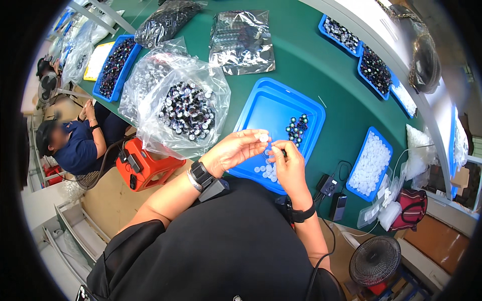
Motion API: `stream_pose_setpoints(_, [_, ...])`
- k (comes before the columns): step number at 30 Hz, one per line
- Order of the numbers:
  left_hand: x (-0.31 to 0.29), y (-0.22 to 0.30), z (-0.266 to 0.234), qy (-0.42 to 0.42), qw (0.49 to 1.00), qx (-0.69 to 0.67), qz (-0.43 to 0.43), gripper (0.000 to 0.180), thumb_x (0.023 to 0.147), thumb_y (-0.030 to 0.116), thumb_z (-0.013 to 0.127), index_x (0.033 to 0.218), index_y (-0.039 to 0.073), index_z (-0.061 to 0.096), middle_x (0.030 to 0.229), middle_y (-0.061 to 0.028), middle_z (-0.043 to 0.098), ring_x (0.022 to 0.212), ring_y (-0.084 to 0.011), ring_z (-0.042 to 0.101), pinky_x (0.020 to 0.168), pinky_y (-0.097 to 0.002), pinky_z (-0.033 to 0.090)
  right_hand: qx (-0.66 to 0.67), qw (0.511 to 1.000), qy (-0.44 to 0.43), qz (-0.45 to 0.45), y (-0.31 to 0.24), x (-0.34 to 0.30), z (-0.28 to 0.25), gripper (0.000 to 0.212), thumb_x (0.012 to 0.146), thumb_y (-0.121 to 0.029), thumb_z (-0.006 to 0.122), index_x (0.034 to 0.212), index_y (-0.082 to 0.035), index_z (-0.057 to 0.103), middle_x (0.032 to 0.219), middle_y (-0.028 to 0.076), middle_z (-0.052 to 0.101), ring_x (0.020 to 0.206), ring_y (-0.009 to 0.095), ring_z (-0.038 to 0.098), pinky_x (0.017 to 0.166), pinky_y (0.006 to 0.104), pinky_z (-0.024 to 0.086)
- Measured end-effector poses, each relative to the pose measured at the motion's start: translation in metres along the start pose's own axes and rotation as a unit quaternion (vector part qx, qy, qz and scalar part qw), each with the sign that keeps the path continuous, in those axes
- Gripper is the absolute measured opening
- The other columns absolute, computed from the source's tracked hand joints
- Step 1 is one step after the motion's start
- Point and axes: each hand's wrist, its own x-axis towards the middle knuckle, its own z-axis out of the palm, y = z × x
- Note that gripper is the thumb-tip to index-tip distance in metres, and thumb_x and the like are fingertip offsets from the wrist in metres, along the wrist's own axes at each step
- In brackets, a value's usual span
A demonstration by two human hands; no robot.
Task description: The person sits at a green workbench and repeatedly picks up small white plastic pieces and dark spherical components from a blue tray. They insert the dark components into the white pieces by hand and place the assembled units back into the tray. Another person is visible working at a separate station in the background.
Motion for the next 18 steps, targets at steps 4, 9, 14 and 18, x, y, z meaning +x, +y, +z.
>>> stream_pose_setpoints(4, [-0.007, 0.002, 0.003, -0.001, 1.0, 0.006, 0.006, 0.024, 0.091, 0.01, 0.059, 0.11, -0.003, 0.055, 0.106, -0.0134, 0.061, 0.097, -0.0185, 0.062, 0.088, -0.0278, 0.053, 0.027, 0.999, 0.009, 0.034, -0.015, -0.001, -0.002, 0.009, 0.093, -0.009, 0.055, 0.094, 0.0, 0.057, 0.081, 0.005, 0.063, 0.063, 0.008, 0.055, 0.053, 0.0214, 0.044])
stream_pose_setpoints(9, [-0.01, -0.002, 0.002, -0.02, 1.0, -0.017, 0.004, 0.021, 0.091, 0.009, 0.059, 0.109, -0.002, 0.055, 0.106, -0.0121, 0.061, 0.098, -0.0176, 0.061, 0.087, -0.0277, 0.052, -0.077, 0.995, 0.057, -0.027, -0.024, -0.002, 0.002, 0.008, 0.088, -0.008, 0.062, 0.089, 0.0, 0.062, 0.074, 0.003, 0.059, 0.06, 0.007, 0.049, 0.051, 0.0238, 0.039])
stream_pose_setpoints(14, [-0.005, -0.011, -0.003, -0.025, 0.999, -0.038, 0.003, 0.021, 0.092, 0.01, 0.058, 0.11, -0.001, 0.054, 0.1, -0.0081, 0.06, 0.095, -0.0152, 0.06, 0.084, -0.0255, 0.052, -0.086, 0.991, 0.098, -0.032, -0.025, -0.003, 0.002, 0.005, 0.08, -0.004, 0.067, 0.08, 0.0, 0.065, 0.067, 0.002, 0.056, 0.057, 0.007, 0.045, 0.049, 0.0241, 0.037])
stream_pose_setpoints(18, [-0.005, -0.013, -0.001, -0.03, 0.999, -0.039, 0.0, 0.024, 0.094, 0.015, 0.056, 0.111, -0.001, 0.054, 0.094, -0.0056, 0.059, 0.088, -0.0123, 0.06, 0.078, -0.0232, 0.053, -0.072, 0.992, 0.101, -0.014, -0.023, -0.005, 0.0, 0.003, 0.078, -0.003, 0.067, 0.079, 0.0, 0.066, 0.064, 0.001, 0.055, 0.056, 0.006, 0.045, 0.049, 0.0236, 0.036])
